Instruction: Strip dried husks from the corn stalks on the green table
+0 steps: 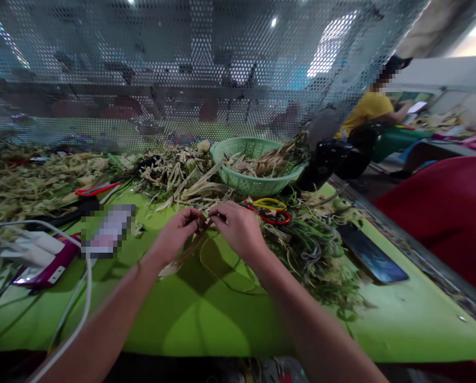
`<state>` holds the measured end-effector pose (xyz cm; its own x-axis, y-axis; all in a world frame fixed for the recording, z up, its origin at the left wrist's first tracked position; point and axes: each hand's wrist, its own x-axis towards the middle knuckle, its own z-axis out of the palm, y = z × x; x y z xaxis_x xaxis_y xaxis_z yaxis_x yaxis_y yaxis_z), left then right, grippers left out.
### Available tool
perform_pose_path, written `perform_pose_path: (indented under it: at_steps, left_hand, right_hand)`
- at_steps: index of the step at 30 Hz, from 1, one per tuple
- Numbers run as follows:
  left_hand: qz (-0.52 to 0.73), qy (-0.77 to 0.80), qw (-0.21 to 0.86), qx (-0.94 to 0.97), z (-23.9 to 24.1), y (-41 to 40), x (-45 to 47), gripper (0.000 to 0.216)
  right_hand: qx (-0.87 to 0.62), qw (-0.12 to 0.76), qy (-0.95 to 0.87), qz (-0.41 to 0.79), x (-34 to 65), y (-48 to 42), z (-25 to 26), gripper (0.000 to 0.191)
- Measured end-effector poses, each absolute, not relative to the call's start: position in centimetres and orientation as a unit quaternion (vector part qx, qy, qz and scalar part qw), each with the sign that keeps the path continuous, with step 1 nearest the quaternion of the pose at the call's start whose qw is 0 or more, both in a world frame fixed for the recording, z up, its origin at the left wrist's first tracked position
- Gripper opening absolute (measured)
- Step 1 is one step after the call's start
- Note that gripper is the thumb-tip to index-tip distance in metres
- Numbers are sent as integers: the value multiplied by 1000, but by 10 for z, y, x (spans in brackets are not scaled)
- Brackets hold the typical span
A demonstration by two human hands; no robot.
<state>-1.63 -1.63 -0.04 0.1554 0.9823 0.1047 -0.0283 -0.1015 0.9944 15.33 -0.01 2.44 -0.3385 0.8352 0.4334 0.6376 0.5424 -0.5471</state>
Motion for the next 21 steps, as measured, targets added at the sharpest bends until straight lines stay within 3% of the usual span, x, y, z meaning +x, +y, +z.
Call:
perform_pose_path:
  at_steps: [6,14,18,21]
  left_hand:
    - [496,469,512,522,-3,-15,-17,6]
    - [520,471,527,480,-4,-11,-18,14]
    - [524,465,527,481,-3,-11,-18,14]
    - [521,466,506,504,-4,-12,-17,14]
  right_hand:
    - [-448,359,-813,100,150,-6,30,9]
    - [-397,324,-837,191,148,-6,28,7]
    - [-417,347,-815,201,149,-2,25,6]
    - [-430,350,-807,204,148,0,19,14]
